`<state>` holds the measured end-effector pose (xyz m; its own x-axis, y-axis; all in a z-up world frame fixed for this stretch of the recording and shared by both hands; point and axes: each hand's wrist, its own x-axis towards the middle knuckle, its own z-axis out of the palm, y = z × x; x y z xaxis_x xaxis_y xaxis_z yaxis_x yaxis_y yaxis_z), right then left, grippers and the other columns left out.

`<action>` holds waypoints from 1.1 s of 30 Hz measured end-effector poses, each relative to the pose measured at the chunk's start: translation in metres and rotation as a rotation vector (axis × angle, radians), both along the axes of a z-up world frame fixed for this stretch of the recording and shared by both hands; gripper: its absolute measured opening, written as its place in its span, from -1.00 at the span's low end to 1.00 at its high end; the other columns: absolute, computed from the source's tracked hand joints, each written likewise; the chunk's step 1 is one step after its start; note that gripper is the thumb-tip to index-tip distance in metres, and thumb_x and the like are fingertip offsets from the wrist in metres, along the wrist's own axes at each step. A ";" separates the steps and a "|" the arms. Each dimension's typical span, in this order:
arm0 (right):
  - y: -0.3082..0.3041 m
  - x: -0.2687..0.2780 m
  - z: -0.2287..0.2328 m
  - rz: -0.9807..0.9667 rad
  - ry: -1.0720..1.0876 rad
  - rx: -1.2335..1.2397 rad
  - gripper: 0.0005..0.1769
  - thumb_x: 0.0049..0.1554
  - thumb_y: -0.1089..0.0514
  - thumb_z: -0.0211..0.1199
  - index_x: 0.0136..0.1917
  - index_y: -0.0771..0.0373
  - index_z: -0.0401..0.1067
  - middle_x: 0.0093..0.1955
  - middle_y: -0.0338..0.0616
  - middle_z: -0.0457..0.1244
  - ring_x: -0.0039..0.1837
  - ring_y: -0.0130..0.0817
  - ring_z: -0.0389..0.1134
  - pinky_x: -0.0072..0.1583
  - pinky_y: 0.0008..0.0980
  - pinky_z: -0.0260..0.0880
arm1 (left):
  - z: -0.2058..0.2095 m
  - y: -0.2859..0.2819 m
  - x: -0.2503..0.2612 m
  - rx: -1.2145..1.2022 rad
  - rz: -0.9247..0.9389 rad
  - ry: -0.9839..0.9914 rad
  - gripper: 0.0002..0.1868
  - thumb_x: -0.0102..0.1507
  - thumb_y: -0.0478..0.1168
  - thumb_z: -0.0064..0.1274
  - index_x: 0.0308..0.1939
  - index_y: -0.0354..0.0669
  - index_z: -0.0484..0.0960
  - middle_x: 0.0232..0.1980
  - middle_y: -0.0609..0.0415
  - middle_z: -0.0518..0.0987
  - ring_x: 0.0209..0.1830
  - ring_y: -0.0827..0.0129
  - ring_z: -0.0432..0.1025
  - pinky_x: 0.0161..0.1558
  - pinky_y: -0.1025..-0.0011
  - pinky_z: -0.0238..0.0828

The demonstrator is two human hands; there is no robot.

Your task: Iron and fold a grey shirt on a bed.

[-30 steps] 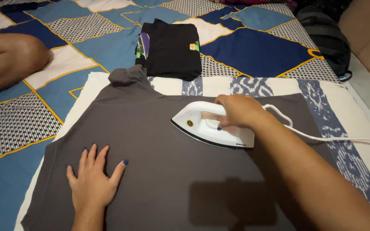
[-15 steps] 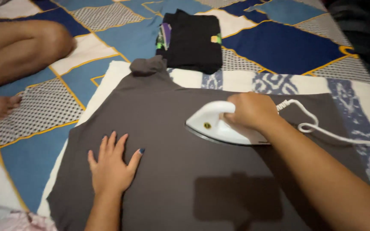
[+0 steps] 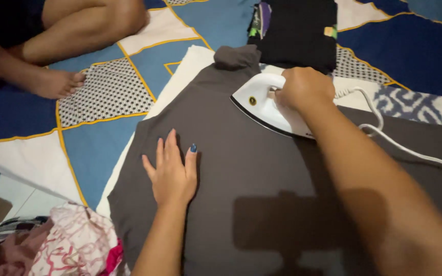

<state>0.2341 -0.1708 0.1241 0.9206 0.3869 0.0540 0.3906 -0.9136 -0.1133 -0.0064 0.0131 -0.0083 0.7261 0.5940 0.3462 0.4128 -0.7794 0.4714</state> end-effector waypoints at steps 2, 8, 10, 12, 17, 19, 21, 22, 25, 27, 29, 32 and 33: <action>0.006 -0.032 0.011 0.013 0.084 -0.020 -0.66 0.01 -0.09 0.37 0.07 -0.07 0.60 0.02 -0.04 0.43 0.09 0.02 0.46 0.10 -0.02 0.45 | -0.003 0.006 -0.007 -0.197 -0.008 -0.226 -0.29 0.40 0.07 -0.22 0.58 -0.13 0.11 0.55 0.00 0.31 0.61 0.18 0.09 0.56 -0.10 -0.43; 0.029 -0.110 0.006 0.324 0.078 -0.135 -0.72 0.01 -0.20 0.36 -0.06 -0.10 0.61 -0.09 -0.12 0.44 0.01 -0.03 0.48 0.05 -0.02 0.46 | -0.028 0.026 -0.016 -0.727 -0.111 -1.191 -0.11 0.48 0.32 -0.47 0.67 -0.22 -0.18 0.75 -0.11 -0.05 0.78 0.15 -0.22 0.67 0.07 -0.53; 0.046 -0.107 0.004 0.379 0.048 -0.119 -0.75 0.01 -0.17 0.35 -0.08 -0.09 0.61 -0.12 -0.14 0.44 -0.01 -0.03 0.48 0.02 -0.02 0.47 | -0.030 0.025 -0.017 -0.704 -0.132 -1.253 -0.07 0.47 0.37 -0.50 0.69 -0.22 -0.21 0.77 -0.11 -0.11 0.80 0.14 -0.29 0.68 0.09 -0.57; 0.073 -0.092 0.009 0.290 0.083 -0.087 -0.71 0.06 -0.20 0.35 0.00 -0.11 0.60 -0.08 -0.11 0.44 -0.01 -0.06 0.50 0.02 -0.02 0.47 | -0.027 0.024 -0.017 -0.703 -0.120 -1.247 0.00 0.44 0.43 -0.48 0.68 -0.24 -0.24 0.76 -0.13 -0.14 0.79 0.14 -0.30 0.67 0.12 -0.60; 0.111 -0.042 0.003 0.102 0.031 -0.008 -0.65 0.03 -0.15 0.39 0.05 -0.03 0.60 0.04 -0.07 0.41 0.10 0.00 0.45 0.05 -0.02 0.46 | -0.026 0.022 -0.012 -0.592 -0.133 -1.200 0.04 0.45 0.45 -0.44 0.66 -0.36 -0.20 0.73 -0.22 -0.06 0.79 0.10 -0.22 0.73 0.14 -0.50; 0.111 -0.055 0.006 0.077 0.053 -0.017 -0.62 0.04 -0.19 0.40 0.06 0.00 0.60 0.05 -0.07 0.41 0.12 0.00 0.44 0.07 -0.02 0.45 | -0.027 0.020 -0.014 -0.573 -0.131 -1.185 0.06 0.45 0.46 -0.45 0.65 -0.40 -0.19 0.73 -0.24 -0.05 0.79 0.09 -0.20 0.74 0.15 -0.46; 0.109 -0.075 0.011 0.176 0.076 -0.002 -0.61 -0.01 -0.18 0.41 0.04 -0.03 0.61 0.04 -0.05 0.40 0.11 0.02 0.43 0.09 -0.02 0.44 | -0.030 0.021 -0.012 -0.545 -0.155 -1.215 0.07 0.45 0.46 -0.46 0.65 -0.41 -0.20 0.73 -0.23 -0.05 0.78 0.08 -0.20 0.74 0.16 -0.47; 0.108 -0.083 0.010 0.178 0.076 -0.004 -0.61 -0.01 -0.18 0.41 0.04 -0.03 0.61 0.04 -0.05 0.40 0.11 0.02 0.43 0.09 -0.02 0.44 | -0.029 0.022 -0.010 -0.546 -0.153 -1.216 0.07 0.45 0.46 -0.46 0.65 -0.41 -0.20 0.73 -0.23 -0.05 0.78 0.08 -0.20 0.74 0.16 -0.47; 0.105 -0.100 0.001 0.297 0.072 -0.001 -0.69 0.00 -0.09 0.39 0.02 -0.04 0.62 0.02 -0.05 0.42 0.10 0.02 0.45 0.09 -0.01 0.44 | -0.026 0.018 -0.012 -0.515 -0.152 -1.171 0.07 0.45 0.47 -0.47 0.65 -0.41 -0.18 0.73 -0.23 -0.04 0.79 0.08 -0.19 0.74 0.16 -0.47; 0.102 -0.094 -0.001 0.281 0.053 0.037 -0.67 0.03 -0.14 0.39 0.03 -0.03 0.62 0.00 -0.05 0.43 0.08 0.04 0.45 0.08 0.00 0.44 | -0.018 0.014 -0.012 -0.490 -0.162 -1.145 0.05 0.46 0.44 -0.46 0.64 -0.44 -0.16 0.73 -0.23 -0.04 0.78 0.09 -0.18 0.75 0.16 -0.44; 0.102 -0.060 -0.012 0.235 0.006 0.061 -0.65 0.02 -0.17 0.40 0.02 -0.01 0.61 0.01 -0.04 0.42 0.09 0.04 0.45 0.07 0.00 0.44 | -0.022 0.016 -0.011 -0.468 -0.170 -1.137 0.04 0.47 0.43 -0.44 0.64 -0.45 -0.15 0.72 -0.22 -0.02 0.78 0.09 -0.17 0.75 0.15 -0.42; 0.097 -0.033 -0.012 0.158 -0.036 0.062 -0.58 0.02 -0.23 0.40 0.02 0.05 0.60 0.02 -0.02 0.41 0.11 0.04 0.44 0.06 0.00 0.43 | -0.022 0.014 -0.009 -0.426 -0.170 -1.099 0.02 0.48 0.41 -0.43 0.63 -0.46 -0.12 0.71 -0.21 -0.01 0.77 0.09 -0.14 0.75 0.15 -0.38; 0.094 -0.029 -0.010 0.127 -0.038 0.040 -0.54 0.02 -0.27 0.40 0.01 0.08 0.59 0.04 -0.02 0.41 0.12 0.03 0.43 0.06 0.01 0.43 | -0.021 0.012 -0.009 -0.404 -0.167 -1.074 0.02 0.48 0.41 -0.43 0.63 -0.46 -0.10 0.71 -0.20 0.00 0.77 0.09 -0.13 0.75 0.16 -0.36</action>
<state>0.2051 -0.0763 0.1142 0.8614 0.4969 0.1057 0.5074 -0.8516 -0.1315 -0.0157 0.0252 -0.0290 0.2532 0.7263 0.6390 -0.4449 -0.4991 0.7436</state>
